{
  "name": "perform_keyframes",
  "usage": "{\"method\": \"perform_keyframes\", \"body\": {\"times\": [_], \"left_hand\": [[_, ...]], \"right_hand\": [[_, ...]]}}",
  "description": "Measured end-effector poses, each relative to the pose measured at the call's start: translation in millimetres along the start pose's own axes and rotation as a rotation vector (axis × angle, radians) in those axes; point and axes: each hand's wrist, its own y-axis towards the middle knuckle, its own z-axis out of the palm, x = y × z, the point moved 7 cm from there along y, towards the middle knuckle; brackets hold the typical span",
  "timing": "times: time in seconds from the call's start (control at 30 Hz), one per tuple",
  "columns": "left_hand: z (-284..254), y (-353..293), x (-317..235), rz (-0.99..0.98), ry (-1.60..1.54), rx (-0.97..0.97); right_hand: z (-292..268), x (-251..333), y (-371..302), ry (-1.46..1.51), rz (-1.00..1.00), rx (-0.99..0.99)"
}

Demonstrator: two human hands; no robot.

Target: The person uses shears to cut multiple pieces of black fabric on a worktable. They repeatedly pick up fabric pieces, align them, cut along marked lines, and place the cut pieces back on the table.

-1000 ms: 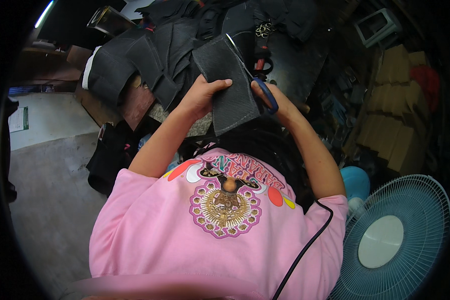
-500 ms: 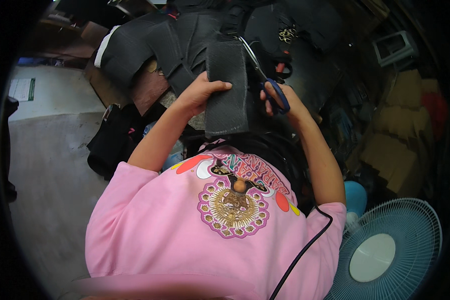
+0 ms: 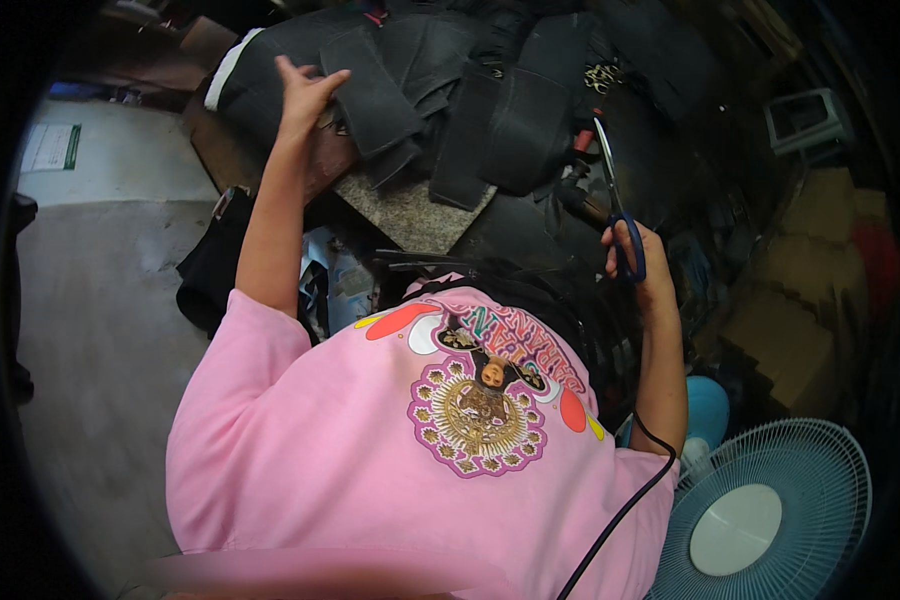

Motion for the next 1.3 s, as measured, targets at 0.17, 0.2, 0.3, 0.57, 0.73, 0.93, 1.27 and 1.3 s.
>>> {"method": "perform_keyframes", "body": {"times": [0.17,0.2,0.3,0.57,0.73,0.93,1.27,1.3], "left_hand": [[35,-53,-62,0.789,0.385,-0.191],[64,-61,-65,0.785,0.275,0.057],[145,-91,-44,0.415,0.233,0.595],[205,-114,-4,-0.328,-0.103,0.713],[242,-152,-16,-0.276,-0.200,0.995],[264,-168,-21,0.095,0.283,1.091],[186,-146,-97,-0.247,-0.569,0.763],[180,-150,-93,-0.297,-0.511,0.701]], "right_hand": [[-28,-24,-13,-0.118,0.131,-0.064],[-29,-30,-13,-0.140,0.179,-0.051],[-27,-42,-11,-0.152,0.234,-0.032],[-7,-68,-9,-0.085,0.315,0.003],[-1,-78,-7,-0.069,0.364,-0.031],[2,-69,-11,-0.145,0.267,-0.013],[-8,-6,-50,0.065,-0.135,0.129],[-5,-1,-51,0.055,-0.156,0.160]]}}
